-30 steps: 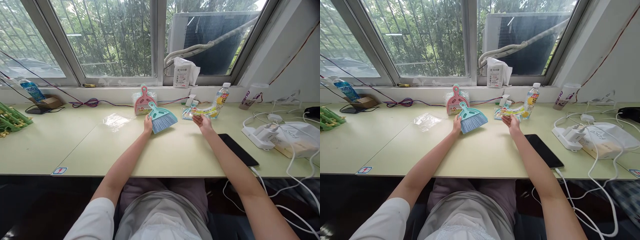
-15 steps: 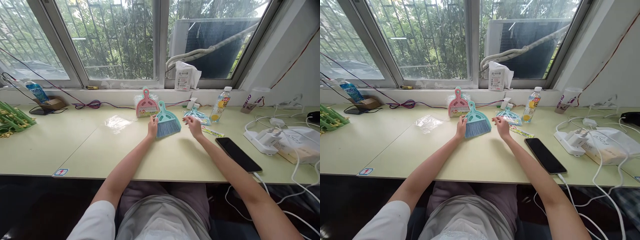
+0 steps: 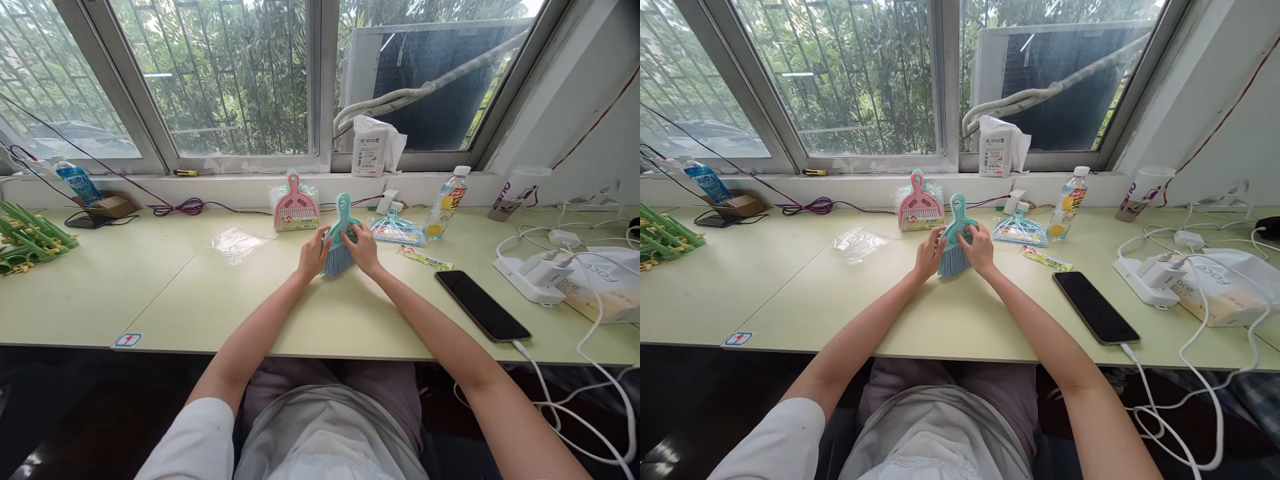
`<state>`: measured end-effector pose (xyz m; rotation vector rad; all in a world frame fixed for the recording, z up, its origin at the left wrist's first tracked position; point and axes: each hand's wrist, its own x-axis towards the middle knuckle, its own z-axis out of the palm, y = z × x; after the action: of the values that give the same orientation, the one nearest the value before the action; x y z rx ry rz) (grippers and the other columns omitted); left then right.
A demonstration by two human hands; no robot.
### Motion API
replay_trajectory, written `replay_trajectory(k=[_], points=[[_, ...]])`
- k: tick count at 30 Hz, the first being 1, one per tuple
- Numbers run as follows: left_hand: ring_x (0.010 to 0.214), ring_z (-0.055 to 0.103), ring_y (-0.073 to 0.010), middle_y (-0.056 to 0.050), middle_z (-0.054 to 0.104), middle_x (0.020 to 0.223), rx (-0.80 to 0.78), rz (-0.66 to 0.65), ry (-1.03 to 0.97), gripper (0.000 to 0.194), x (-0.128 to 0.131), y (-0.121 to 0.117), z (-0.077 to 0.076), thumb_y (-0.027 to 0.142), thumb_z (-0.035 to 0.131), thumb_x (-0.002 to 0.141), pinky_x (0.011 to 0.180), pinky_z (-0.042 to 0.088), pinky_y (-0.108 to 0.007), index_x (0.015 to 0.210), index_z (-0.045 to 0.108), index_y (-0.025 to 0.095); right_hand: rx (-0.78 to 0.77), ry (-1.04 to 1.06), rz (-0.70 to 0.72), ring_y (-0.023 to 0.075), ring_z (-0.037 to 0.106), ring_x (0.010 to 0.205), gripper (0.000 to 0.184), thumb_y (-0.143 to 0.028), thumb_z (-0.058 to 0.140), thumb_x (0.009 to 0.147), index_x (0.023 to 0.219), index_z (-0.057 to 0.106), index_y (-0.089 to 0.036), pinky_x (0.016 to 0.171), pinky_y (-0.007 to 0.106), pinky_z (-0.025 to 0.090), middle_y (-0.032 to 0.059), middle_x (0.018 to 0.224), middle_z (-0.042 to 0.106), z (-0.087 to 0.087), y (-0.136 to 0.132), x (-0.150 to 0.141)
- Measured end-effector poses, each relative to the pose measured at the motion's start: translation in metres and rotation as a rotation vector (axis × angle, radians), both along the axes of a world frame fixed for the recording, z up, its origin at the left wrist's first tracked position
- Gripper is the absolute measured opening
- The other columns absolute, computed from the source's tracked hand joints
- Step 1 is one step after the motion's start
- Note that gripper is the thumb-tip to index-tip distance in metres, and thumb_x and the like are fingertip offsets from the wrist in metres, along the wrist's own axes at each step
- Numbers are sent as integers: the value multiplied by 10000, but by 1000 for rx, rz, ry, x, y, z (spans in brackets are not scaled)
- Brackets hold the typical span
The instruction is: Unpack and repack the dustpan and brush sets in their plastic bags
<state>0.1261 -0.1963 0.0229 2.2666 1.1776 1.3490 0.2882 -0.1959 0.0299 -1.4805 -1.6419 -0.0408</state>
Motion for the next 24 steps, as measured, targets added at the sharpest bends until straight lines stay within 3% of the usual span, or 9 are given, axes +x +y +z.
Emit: replay_trajectory(k=[4,12,14,17,20,24], points=[[728,629,-184,-44,666,845,0,1,31,420,-1,6,5,446,280,990,669,397,-247,1252,514,217,-21,45,24,201,520,804,408,-551,470,875,827,649,-187,715,294,390,69,874,552,5,0,12],[789,622,-213,-49,662,858,0,-8,58,419,0,14,19,463,297,984,727,396,-266,1251,532,241,-28,352,130,154,468,711,480,-666,568,759,698,654,-198,697,283,388,8,726,489,13,1,18],[803,624,-226,-53,665,842,-69,47,49,388,-6,24,18,427,327,981,752,408,-282,1240,543,236,-71,497,209,149,455,682,507,-698,536,764,701,637,-205,660,280,393,0,682,470,18,-3,20],[804,628,-248,-66,666,800,-190,236,35,349,-33,45,12,341,342,974,767,422,-306,1220,559,223,-132,631,297,141,450,633,533,-724,469,793,726,618,-216,598,271,387,-4,638,460,31,-9,31],[876,627,-265,-83,681,895,-207,402,1,352,-67,65,5,337,331,968,789,426,-328,1214,562,235,-162,422,219,151,504,677,480,-676,562,768,710,647,-207,630,278,394,17,683,542,41,-10,48],[934,620,-261,-78,688,954,-292,396,2,334,-89,81,-7,344,365,951,822,436,-339,1166,598,238,-390,-72,-87,223,601,808,360,-555,640,764,720,723,-207,712,313,412,65,751,664,30,-3,65]])
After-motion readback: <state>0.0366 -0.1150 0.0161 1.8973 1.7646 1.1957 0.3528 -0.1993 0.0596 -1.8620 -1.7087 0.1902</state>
